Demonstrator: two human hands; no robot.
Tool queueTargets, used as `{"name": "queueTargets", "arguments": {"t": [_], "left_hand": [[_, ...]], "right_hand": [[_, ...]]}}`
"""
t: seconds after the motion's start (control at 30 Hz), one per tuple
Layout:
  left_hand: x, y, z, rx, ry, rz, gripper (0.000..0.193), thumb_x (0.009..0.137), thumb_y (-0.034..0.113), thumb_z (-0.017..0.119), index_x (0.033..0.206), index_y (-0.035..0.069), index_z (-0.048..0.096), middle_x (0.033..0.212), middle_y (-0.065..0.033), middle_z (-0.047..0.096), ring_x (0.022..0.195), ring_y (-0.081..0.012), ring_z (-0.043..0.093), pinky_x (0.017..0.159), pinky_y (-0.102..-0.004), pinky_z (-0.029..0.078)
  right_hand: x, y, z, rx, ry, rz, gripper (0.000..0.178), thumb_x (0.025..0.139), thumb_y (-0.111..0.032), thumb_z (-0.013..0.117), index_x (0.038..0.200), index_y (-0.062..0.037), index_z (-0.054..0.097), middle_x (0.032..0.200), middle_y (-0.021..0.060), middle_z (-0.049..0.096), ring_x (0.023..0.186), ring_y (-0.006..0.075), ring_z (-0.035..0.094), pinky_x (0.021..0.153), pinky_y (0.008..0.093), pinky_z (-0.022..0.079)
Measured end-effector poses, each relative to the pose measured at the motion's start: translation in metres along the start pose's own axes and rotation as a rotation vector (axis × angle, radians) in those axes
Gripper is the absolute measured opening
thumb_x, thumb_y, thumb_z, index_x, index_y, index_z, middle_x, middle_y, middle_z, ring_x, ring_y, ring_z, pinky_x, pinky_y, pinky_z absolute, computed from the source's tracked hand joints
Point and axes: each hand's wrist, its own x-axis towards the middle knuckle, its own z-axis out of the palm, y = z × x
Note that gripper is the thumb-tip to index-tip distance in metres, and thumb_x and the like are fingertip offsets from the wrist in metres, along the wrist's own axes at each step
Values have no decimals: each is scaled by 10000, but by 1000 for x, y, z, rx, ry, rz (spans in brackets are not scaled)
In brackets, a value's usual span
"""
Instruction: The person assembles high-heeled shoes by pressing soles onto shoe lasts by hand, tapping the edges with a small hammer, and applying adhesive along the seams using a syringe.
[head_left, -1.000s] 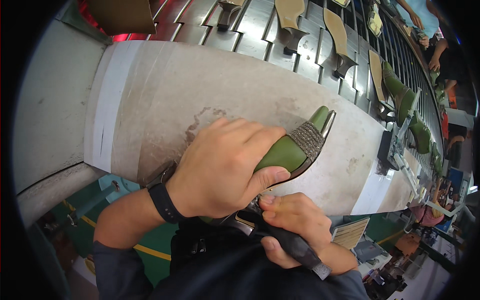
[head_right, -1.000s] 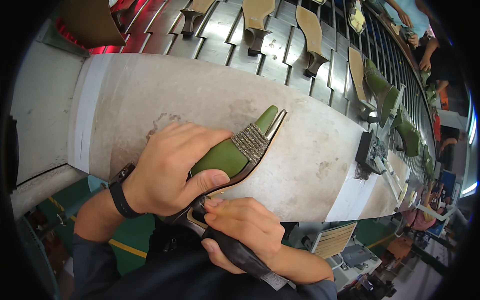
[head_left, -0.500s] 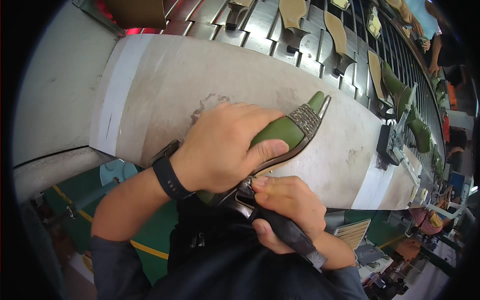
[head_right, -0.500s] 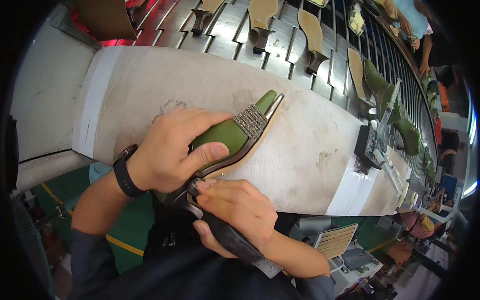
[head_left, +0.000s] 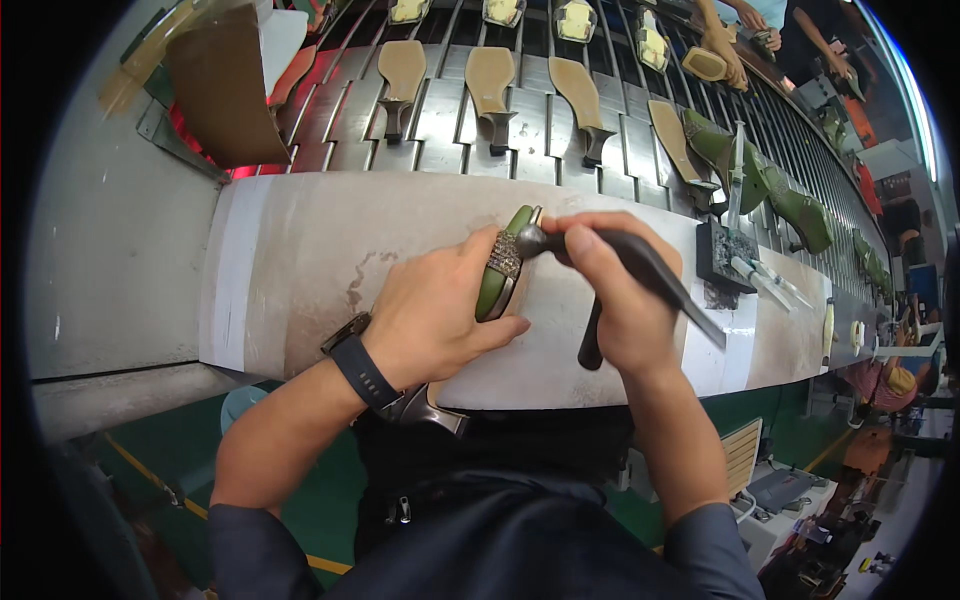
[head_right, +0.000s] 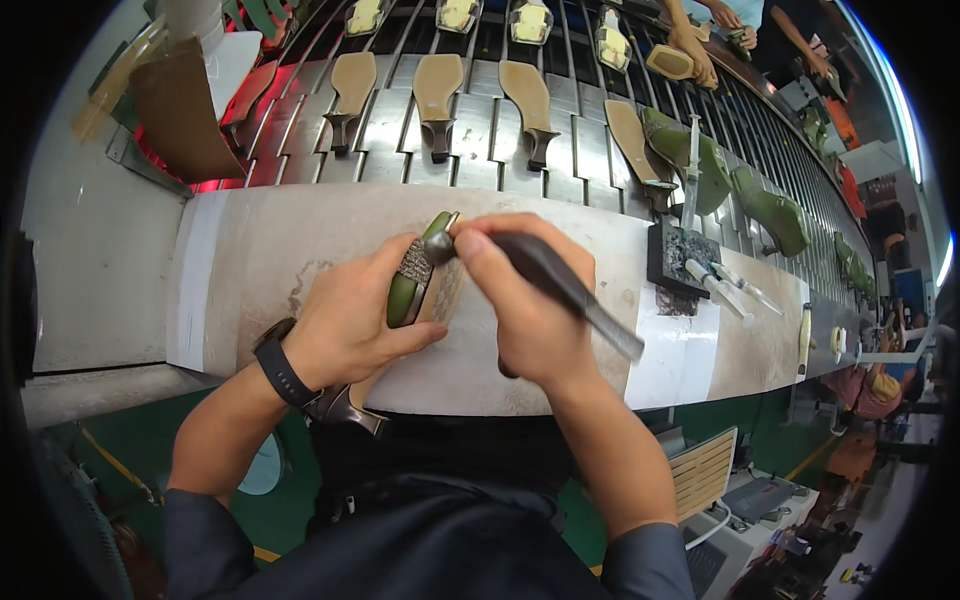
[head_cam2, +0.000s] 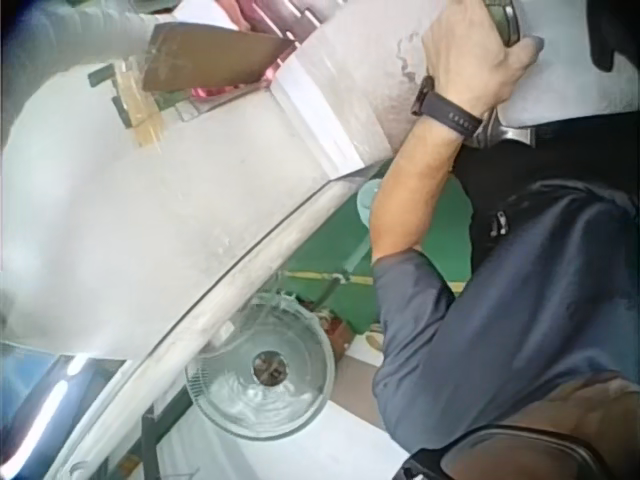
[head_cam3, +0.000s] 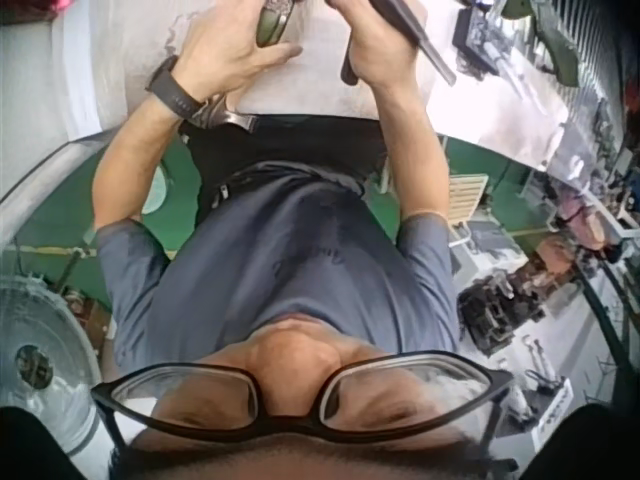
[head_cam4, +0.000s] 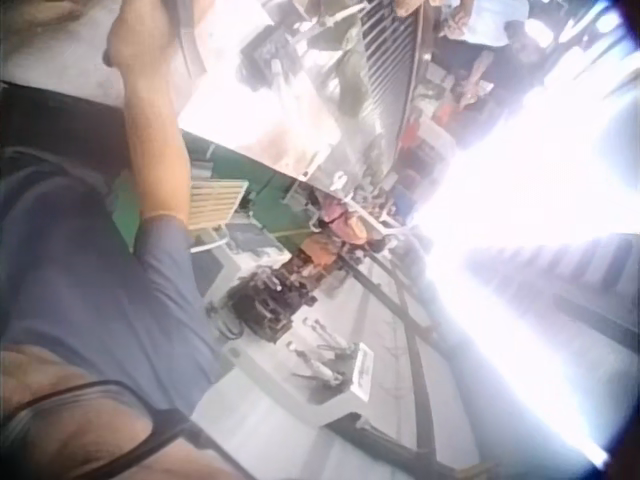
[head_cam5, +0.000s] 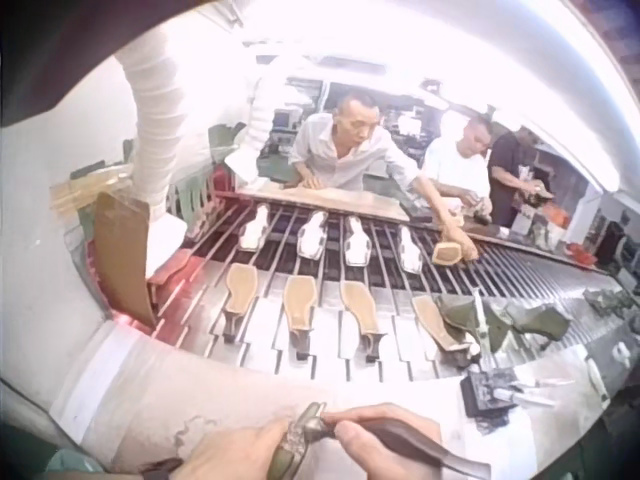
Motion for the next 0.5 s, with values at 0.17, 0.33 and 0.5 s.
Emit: {"name": "queueTargets", "arguments": {"t": [0.17, 0.33, 0.5], "left_hand": [[-1, -1, -7, -29, -27, -39, 828, 796, 337, 876, 1454, -2, 503, 1075, -277, 721, 1002, -465, 706, 856, -479, 566], [-5, 16, -43, -128, 456, 126, 864, 780, 237, 893, 1486, -31, 473, 1270, -264, 678, 1115, -296, 707, 996, -388, 541], [-16, 57, -77, -158, 388, 434, 714, 803, 100, 814, 1441, 13, 505, 1390, -173, 616, 1239, -243, 625, 1075, -361, 473]], "right_hand": [[34, 32, -16, 159, 124, 402, 223, 1010, -213, 698, 1072, -3, 733, 1055, 87, 773, 970, 163, 728, 881, 308, 568], [12, 53, -34, 40, 21, 246, 229, 1005, -197, 678, 1076, 11, 745, 1085, 116, 773, 1004, 190, 723, 947, 336, 559], [-5, 28, -26, 224, 4, 427, 287, 997, -205, 717, 1137, 44, 734, 1076, 134, 782, 1012, 176, 723, 919, 317, 564]]}}
